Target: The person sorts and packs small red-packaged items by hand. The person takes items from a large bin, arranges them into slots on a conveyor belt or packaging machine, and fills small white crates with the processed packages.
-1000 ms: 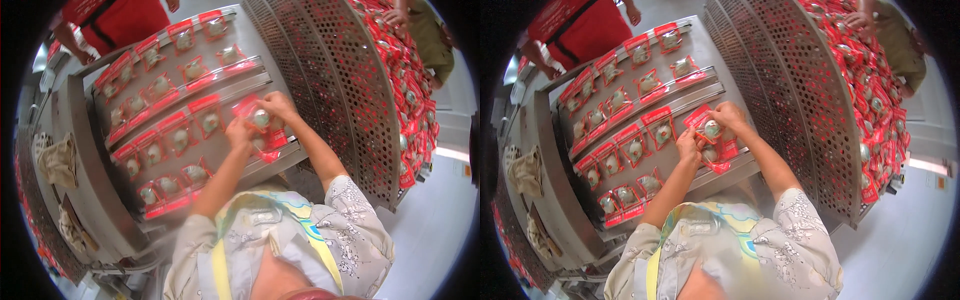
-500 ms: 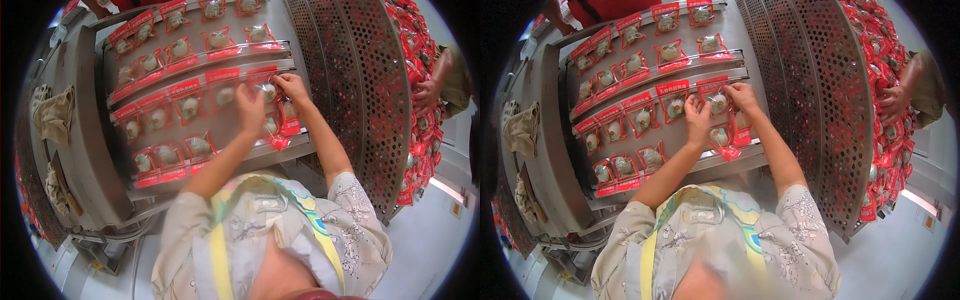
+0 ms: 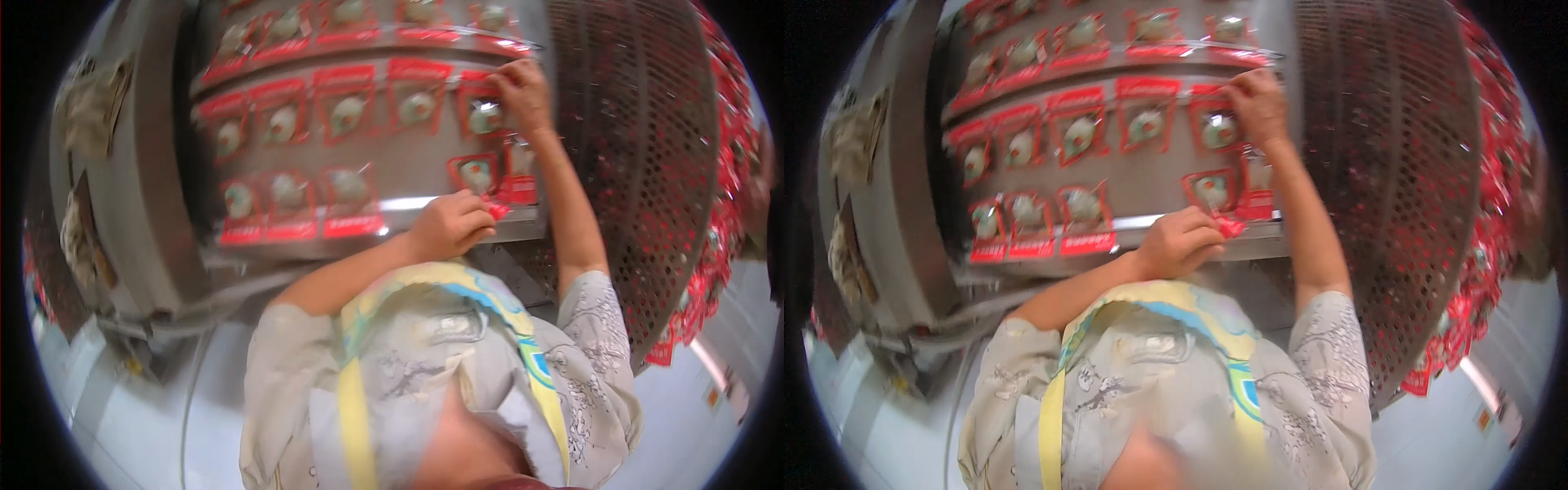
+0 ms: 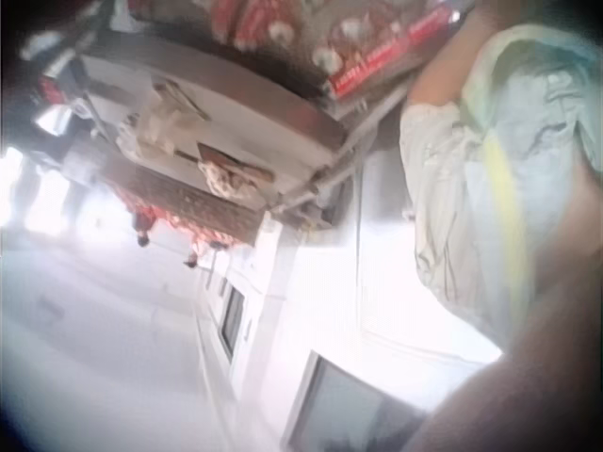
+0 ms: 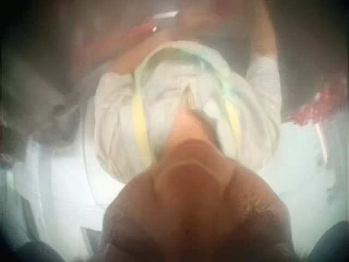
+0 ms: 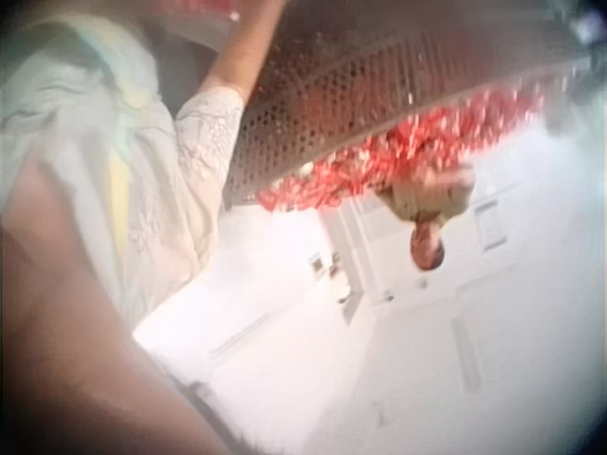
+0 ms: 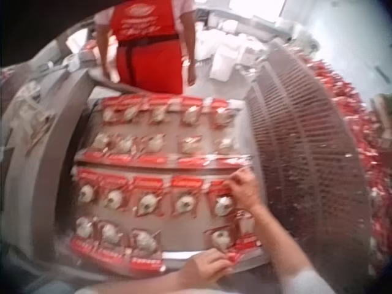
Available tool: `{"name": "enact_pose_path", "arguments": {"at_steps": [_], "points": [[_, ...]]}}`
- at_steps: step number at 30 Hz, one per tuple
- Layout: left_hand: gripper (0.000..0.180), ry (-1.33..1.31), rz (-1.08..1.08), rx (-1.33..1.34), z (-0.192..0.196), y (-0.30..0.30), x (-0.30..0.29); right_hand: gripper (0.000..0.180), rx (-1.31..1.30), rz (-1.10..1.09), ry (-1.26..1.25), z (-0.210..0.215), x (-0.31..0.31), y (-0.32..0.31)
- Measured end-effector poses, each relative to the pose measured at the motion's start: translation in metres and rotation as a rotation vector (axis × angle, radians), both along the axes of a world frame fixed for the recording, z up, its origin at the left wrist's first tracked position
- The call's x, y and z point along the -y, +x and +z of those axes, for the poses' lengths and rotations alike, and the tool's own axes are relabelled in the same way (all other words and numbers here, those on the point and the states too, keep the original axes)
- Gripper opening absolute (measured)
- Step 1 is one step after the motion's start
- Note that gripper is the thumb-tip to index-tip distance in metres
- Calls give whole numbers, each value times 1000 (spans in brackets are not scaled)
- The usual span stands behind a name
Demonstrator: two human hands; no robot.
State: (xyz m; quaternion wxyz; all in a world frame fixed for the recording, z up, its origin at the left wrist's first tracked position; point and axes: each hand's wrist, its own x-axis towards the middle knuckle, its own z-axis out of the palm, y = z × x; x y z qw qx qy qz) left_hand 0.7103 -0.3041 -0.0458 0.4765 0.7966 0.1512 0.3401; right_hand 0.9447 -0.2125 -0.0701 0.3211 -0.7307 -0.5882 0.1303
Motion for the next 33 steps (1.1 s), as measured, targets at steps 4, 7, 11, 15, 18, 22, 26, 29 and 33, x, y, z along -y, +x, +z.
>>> {"name": "enact_pose_path", "arguments": {"at_steps": [4, 7, 11, 15, 18, 22, 26, 29, 33], "points": [[15, -78, 36, 20, -4, -12, 11, 17, -258, -30, -34, -13, -5, 10], [16, -83, 64, 22, -6, -14, 11, 20, -322, -71, -41, -17, -8, 11], [21, -67, 75, -15, -6, -17, 12, 20, -337, -124, -88, -8, -6, 0], [37, -150, 90, -114, -5, -18, 17, 19, -257, -154, 16, 16, 13, -19], [52, -197, 31, -278, -6, -16, 18, 16, -229, -12, 127, 35, 48, -35], [53, -215, 88, -271, -7, -7, 14, 13, -90, 6, 63, 45, 114, -53], [36, -236, 187, -238, -10, -1, 8, 12, -223, -148, 1, 32, 153, -57], [25, -256, 176, -198, -11, 1, 1, 13, -474, -218, -70, 25, 162, -52], [22, -356, 127, -213, -7, -4, -9, 15, -613, -220, -127, 18, 159, -50]]}}
